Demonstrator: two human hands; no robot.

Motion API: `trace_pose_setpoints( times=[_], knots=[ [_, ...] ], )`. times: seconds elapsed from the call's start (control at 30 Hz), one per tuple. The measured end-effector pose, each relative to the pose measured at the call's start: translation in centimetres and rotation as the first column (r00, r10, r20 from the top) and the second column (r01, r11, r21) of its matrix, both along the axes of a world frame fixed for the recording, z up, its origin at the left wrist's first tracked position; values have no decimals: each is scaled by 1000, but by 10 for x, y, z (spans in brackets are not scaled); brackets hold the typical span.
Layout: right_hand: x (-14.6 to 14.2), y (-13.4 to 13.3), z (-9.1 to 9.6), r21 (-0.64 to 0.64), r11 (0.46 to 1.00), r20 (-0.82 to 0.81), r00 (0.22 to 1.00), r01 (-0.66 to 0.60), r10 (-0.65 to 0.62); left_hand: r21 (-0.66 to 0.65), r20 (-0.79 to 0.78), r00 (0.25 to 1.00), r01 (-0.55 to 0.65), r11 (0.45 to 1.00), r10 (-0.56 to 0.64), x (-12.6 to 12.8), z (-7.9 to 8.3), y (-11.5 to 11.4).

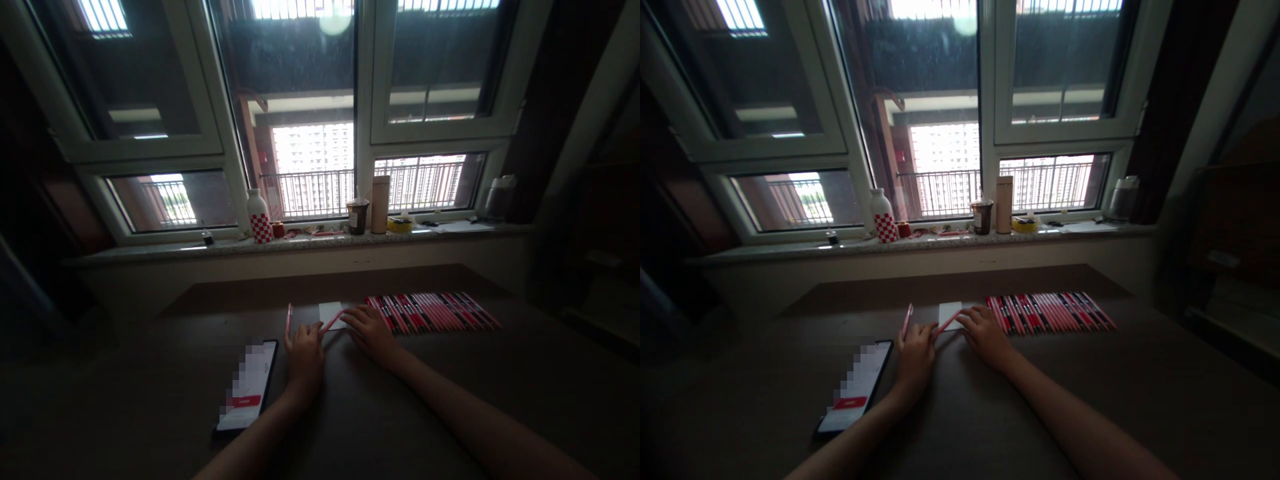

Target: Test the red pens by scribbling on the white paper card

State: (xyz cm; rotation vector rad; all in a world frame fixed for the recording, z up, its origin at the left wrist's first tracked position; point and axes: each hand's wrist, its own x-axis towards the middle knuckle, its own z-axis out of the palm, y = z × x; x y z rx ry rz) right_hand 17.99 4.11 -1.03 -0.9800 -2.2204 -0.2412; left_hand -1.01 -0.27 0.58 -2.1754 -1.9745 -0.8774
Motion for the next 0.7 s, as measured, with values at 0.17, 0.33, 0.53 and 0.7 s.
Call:
trace_pose_setpoints(
  times=[0.17,0.33,0.53,0.7],
  knots=[
    [-2,-4,3,-25,1000,10,1000,-6,6,-29,65,992,110,994,-107,1,0,0],
    [-1,-4,3,-16,999,8,1000,-27,28,-17,26,990,137,990,-136,2,1,-2],
    [-1,-4,5,-30,999,-18,999,-27,26,17,25,996,87,996,-87,2,3,-4],
    [0,-5,3,-50,999,-62,998,8,-11,-16,6,998,70,997,-70,1,8,-8]
  ],
)
